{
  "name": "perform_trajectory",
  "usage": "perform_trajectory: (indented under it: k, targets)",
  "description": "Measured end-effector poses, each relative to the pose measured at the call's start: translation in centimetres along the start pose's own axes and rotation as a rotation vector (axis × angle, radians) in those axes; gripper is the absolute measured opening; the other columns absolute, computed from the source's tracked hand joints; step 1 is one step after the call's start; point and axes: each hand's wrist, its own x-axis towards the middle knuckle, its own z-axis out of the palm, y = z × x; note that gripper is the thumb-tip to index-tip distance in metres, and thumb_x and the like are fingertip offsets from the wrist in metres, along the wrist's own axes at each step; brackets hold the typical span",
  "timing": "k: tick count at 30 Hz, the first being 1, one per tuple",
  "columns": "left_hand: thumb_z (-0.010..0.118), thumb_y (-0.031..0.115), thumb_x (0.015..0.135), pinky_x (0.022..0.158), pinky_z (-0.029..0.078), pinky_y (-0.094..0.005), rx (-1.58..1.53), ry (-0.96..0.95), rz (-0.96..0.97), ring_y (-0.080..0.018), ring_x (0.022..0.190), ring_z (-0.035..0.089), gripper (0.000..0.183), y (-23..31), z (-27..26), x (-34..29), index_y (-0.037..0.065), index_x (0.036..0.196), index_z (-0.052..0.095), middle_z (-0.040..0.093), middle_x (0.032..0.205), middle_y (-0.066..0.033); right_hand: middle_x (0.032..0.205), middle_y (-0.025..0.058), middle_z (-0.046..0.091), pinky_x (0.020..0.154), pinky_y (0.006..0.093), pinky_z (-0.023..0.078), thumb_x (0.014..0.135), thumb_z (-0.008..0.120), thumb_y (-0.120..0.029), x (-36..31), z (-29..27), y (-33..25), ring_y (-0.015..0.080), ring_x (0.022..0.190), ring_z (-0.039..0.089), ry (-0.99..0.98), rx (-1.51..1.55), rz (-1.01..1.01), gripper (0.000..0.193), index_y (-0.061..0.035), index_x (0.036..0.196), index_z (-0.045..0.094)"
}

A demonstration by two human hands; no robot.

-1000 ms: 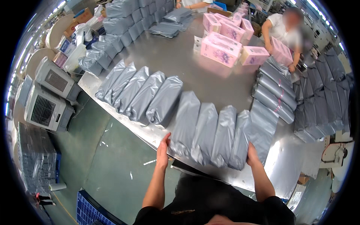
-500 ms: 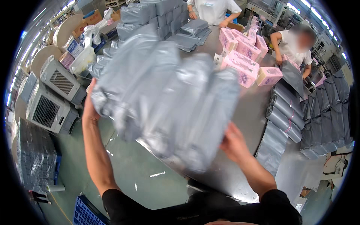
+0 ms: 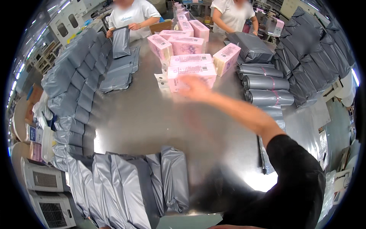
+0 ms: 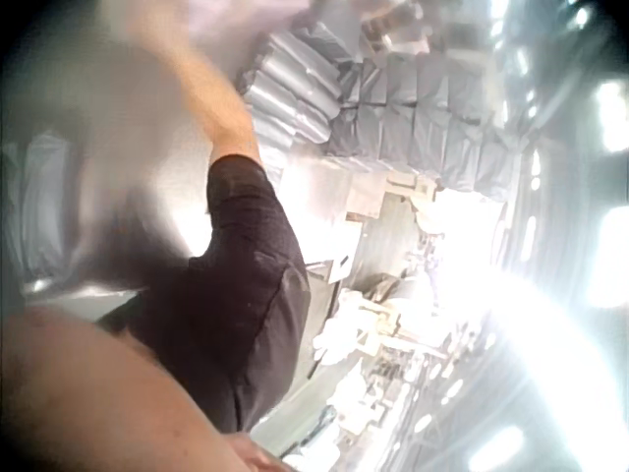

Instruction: The person places pink boxes into gray poly mailers on a metal table, folds the mailers closed, and stacks them. Other workers are visible in the background performing similar packaging tasks.

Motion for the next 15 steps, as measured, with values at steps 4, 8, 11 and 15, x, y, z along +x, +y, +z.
perform_trajectory:
  k: [4,8,11,15]
  targets:
    - [0.058,0.038,0.1,0.098,0.051,-0.0377,0.076,0.001,-0.001,-0.0226,0.103,0.067,0.04,1.1,1.7,0.5,0.005,0.122,0.069,0.072,0.113,-0.0066,0.156,0.0268,0.037,0.119,0.0612,0.023,0.074,0.082,-0.043,3.9,-4.1,8.8,0.0436,0.147,0.032,-0.25,-0.671,0.06,0.092,-0.0135,0.152,0.042]
    - [0.059,0.037,0.1,0.097,0.051,-0.0377,0.099,-0.016,0.038,-0.0228,0.102,0.068,0.039,2.3,4.5,1.8,0.006,0.12,0.07,0.072,0.111,-0.007,0.149,0.0279,0.043,0.117,0.062,0.027,0.07,0.083,-0.039,1.4,-3.3,10.6,0.0444,0.142,0.039,-0.239,-0.807,-0.045,0.084,-0.0134,0.143,0.049]
    - [0.06,0.036,0.1,0.095,0.052,-0.0377,0.147,-0.017,0.084,-0.023,0.101,0.068,0.038,4.7,6.4,1.3,0.006,0.119,0.071,0.073,0.11,-0.0073,0.131,0.0241,0.054,0.105,0.057,0.041,0.072,0.08,-0.04,-0.7,-4.0,7.2,0.0426,0.126,0.052,-0.351,-0.561,0.13,0.077,-0.0186,0.139,0.051]
    - [0.06,0.035,0.099,0.094,0.052,-0.0376,0.142,-0.048,0.224,-0.0233,0.099,0.068,0.037,8.5,10.5,-2.4,0.006,0.118,0.071,0.073,0.108,-0.0077,0.127,0.0231,0.057,0.101,0.0504,0.047,0.074,0.079,-0.05,-9.1,-9.8,-0.2,0.0427,0.122,0.054,-0.493,-0.239,0.354,0.088,-0.0241,0.15,0.044]
